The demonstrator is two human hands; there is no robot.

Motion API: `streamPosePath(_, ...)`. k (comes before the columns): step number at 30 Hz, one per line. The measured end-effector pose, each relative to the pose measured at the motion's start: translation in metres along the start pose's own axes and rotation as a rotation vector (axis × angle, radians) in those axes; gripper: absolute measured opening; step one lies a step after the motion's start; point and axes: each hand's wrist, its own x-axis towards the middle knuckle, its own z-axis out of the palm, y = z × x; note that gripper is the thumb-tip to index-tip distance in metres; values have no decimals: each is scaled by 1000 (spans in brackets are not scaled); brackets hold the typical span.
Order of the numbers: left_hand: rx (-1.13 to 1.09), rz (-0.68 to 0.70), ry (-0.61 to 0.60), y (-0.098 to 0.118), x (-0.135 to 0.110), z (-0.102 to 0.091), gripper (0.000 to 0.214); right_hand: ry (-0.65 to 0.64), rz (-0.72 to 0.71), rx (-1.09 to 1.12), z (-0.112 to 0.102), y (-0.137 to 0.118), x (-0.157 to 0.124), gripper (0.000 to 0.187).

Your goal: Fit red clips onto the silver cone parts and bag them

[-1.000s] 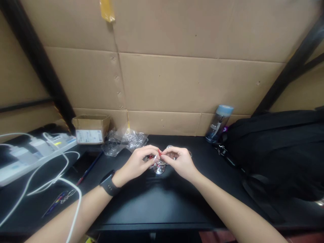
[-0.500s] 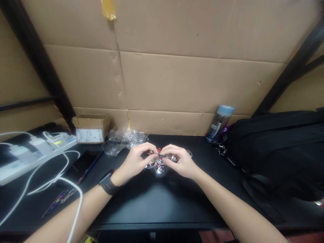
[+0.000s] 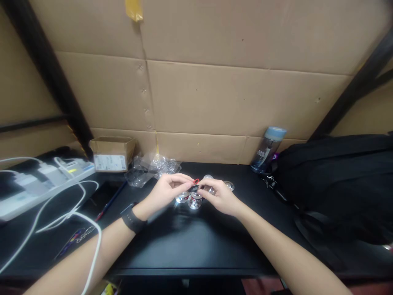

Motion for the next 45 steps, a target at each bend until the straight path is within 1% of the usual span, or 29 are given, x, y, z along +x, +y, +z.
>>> streamPosePath(2, 27, -3, 52, -3, 1, -2, 20, -10, 38, 81, 2, 3, 0, 19)
streamPosePath(3, 81, 11, 81, -4, 2, -6, 19, -12, 54, 138, 1, 5, 0, 22)
streamPosePath(5, 285, 62, 107, -4, 3, -18, 16, 8, 86, 248, -1, 8, 1, 30)
streamPosePath(6, 440, 101, 108, -3, 4, -27, 14, 26, 109, 281, -4, 9, 1, 33)
streamPosePath(8, 717, 141, -1, -2, 4, -45, 10, 71, 165, 299, -13, 9, 3, 35)
streamPosePath(9, 787, 133, -49, -2, 5, -54, 10, 97, 198, 298, -18, 10, 4, 35)
streamPosePath(11, 848, 71, -128, -4, 4, -67, 9, 175, 246, 315, -28, 11, 7, 38)
streamPosePath(14, 887, -9, -219, -12, 4, -78, 8, 264, 300, 333, -43, 16, 8, 47)
streamPosePath(16, 905, -24, -253, -16, 3, -80, 9, 268, 346, 322, -51, 21, 7, 53)
streamPosePath(19, 924, -29, -285, -19, 3, -83, 9, 260, 378, 309, -59, 31, 7, 55)
streamPosePath(23, 951, -42, -285, -16, 3, -87, 9, 259, 341, 341, -62, 43, 8, 52)
streamPosePath(26, 964, -74, -273, -13, 3, -89, 8, 258, 383, 369, -62, 49, 8, 53)
streamPosePath(29, 961, -81, -276, -11, 3, -87, 7, 268, 406, 398, -62, 52, 8, 56)
streamPosePath(33, 950, -63, -307, -12, 3, -81, 7, 232, 392, 391, -59, 52, 7, 61)
streamPosePath(36, 949, -64, -317, -14, 2, -78, 6, 212, 371, 306, -61, 52, 8, 60)
streamPosePath(38, 939, -75, -332, -16, 2, -78, 7, 177, 321, 189, -69, 55, 8, 59)
streamPosePath(40, 925, -92, -351, -17, 2, -78, 7, 100, 286, 15, -81, 61, 6, 57)
streamPosePath(42, 912, -109, -362, -17, 2, -78, 7, 10, 296, -147, -96, 67, 4, 54)
streamPosePath(45, 903, -117, -363, -16, 3, -77, 8, -53, 327, -242, -113, 76, -2, 54)
